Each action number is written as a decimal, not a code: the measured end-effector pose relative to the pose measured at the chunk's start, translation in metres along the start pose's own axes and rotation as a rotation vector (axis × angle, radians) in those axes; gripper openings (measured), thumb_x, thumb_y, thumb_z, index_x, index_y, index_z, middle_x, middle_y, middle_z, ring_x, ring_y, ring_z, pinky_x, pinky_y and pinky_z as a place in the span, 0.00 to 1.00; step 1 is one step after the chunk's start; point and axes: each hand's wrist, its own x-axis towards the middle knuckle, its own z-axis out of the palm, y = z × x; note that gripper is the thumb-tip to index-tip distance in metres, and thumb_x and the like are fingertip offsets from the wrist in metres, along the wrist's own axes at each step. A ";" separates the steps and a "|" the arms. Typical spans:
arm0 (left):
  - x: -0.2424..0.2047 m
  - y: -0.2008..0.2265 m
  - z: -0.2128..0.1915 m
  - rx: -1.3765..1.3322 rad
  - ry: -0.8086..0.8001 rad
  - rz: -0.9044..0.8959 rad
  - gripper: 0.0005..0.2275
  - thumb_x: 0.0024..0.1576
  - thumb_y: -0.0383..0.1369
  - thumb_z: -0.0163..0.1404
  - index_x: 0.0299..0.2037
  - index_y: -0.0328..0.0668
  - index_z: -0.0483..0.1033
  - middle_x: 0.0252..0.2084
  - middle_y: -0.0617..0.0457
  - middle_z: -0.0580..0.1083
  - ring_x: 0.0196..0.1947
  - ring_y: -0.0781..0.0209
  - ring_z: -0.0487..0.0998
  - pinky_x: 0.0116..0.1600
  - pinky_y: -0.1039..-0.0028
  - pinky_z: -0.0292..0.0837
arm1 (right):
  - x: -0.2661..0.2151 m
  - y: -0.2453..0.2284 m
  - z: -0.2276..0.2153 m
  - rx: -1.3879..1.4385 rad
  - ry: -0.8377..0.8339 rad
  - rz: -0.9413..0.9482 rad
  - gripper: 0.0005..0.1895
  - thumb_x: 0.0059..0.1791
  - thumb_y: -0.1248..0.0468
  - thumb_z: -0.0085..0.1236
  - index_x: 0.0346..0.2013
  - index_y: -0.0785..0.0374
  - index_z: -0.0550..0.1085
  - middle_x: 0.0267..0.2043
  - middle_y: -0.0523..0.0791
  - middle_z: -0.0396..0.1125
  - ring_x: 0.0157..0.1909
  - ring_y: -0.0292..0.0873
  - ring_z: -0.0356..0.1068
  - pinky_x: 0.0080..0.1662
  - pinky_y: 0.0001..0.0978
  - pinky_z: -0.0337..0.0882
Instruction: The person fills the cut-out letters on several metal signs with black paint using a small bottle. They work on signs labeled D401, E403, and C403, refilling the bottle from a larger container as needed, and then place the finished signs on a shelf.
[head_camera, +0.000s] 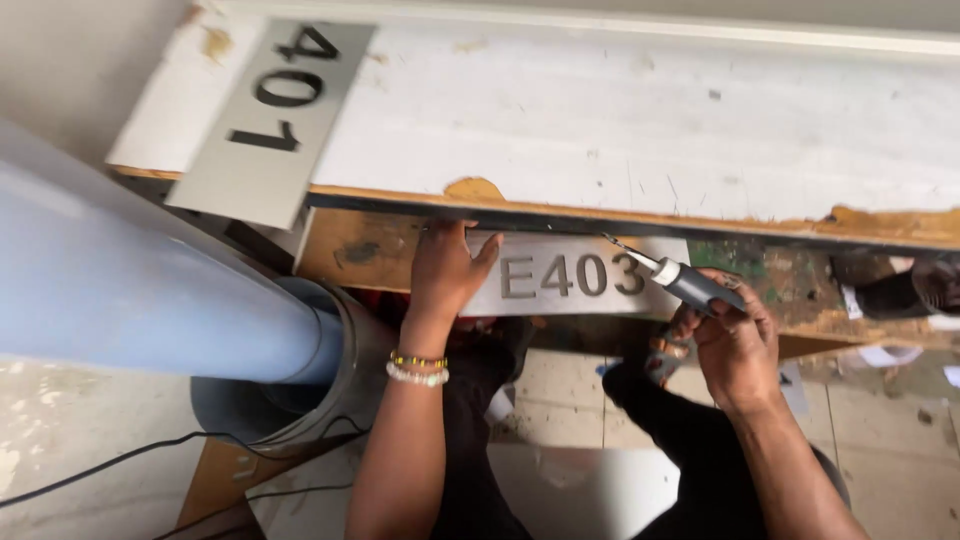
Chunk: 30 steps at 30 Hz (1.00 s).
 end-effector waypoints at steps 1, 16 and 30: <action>0.012 0.010 -0.017 0.003 0.025 0.002 0.20 0.60 0.43 0.66 0.54 0.36 0.79 0.50 0.34 0.80 0.53 0.26 0.83 0.58 0.42 0.78 | 0.011 0.010 -0.006 0.003 -0.021 -0.014 0.22 0.56 0.63 0.55 0.62 0.70 0.78 0.26 0.55 0.67 0.29 0.50 0.75 0.37 0.41 0.81; -0.026 0.007 -0.026 0.090 -0.685 0.047 0.67 0.43 0.55 0.77 0.88 0.41 0.42 0.89 0.37 0.44 0.88 0.27 0.38 0.87 0.33 0.31 | 0.044 0.042 0.066 -0.179 0.152 0.087 0.18 0.67 0.60 0.66 0.40 0.70 0.75 0.28 0.52 0.67 0.27 0.51 0.77 0.28 0.42 0.80; -0.018 -0.001 -0.025 0.077 -0.645 0.126 0.65 0.50 0.53 0.79 0.86 0.34 0.39 0.90 0.44 0.40 0.89 0.44 0.35 0.87 0.49 0.36 | 0.031 0.007 0.101 -0.671 -0.110 -0.164 0.22 0.68 0.51 0.60 0.39 0.65 0.76 0.30 0.47 0.74 0.30 0.40 0.74 0.42 0.35 0.74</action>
